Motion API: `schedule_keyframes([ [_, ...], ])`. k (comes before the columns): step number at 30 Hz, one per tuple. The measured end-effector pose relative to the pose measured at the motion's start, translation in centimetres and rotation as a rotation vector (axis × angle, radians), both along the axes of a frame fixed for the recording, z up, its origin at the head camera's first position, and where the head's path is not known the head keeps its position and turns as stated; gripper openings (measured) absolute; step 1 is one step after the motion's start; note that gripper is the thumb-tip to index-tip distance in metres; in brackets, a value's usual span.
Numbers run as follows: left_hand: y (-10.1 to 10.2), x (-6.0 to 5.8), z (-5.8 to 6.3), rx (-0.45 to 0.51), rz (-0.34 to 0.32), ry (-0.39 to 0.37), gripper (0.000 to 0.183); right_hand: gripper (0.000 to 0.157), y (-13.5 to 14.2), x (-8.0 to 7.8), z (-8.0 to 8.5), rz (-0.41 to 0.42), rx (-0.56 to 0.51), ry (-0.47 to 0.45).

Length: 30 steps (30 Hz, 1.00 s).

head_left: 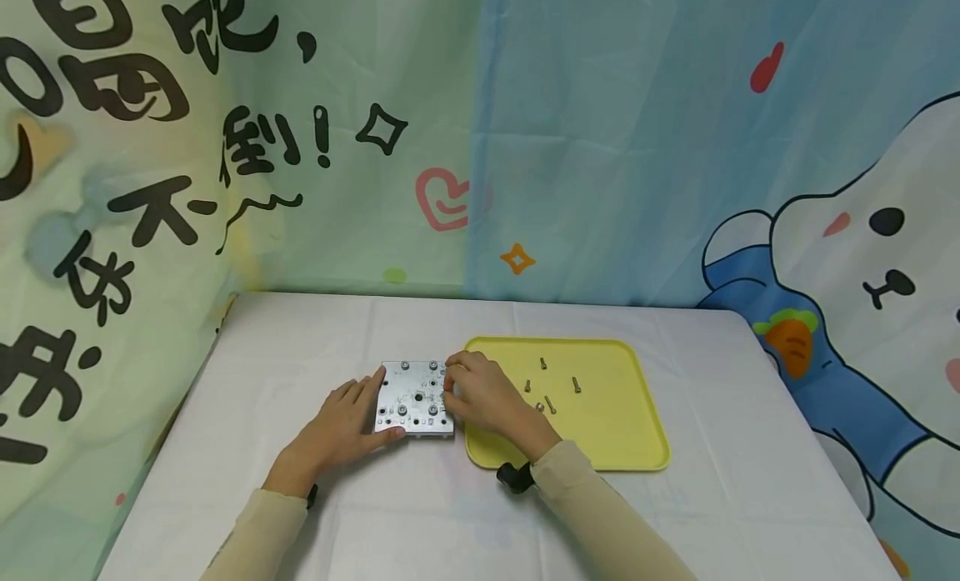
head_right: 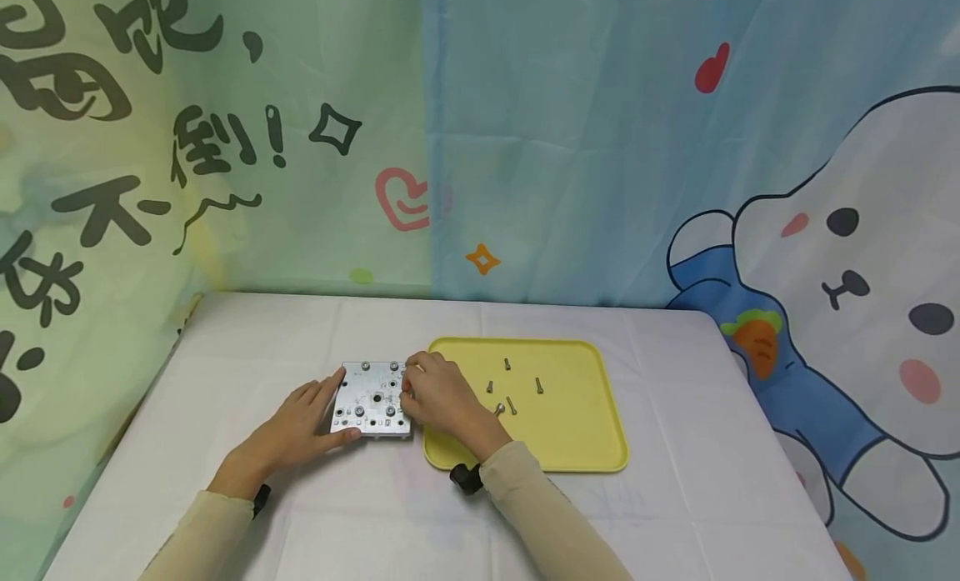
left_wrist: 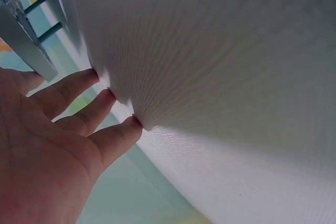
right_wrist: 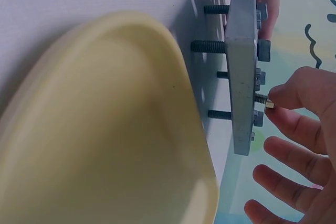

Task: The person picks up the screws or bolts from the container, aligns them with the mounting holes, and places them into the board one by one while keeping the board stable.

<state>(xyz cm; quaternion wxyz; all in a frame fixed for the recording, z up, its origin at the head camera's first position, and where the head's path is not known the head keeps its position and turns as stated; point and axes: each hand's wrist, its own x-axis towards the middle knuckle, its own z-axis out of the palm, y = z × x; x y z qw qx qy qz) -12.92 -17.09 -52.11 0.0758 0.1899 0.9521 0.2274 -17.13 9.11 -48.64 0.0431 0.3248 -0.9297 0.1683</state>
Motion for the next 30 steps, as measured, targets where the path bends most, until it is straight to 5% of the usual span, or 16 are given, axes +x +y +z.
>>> schedule_keyframes([
  [16,0.0,0.0,0.0,0.003,-0.009,-0.007,0.102,0.003,0.3,0.1,-0.5,0.016,-0.028,0.015],
  [30,0.1,0.0,0.2,-0.009,-0.007,0.000,0.103,0.008,2.7,-0.4,-0.2,-0.058,-0.028,-0.018],
])
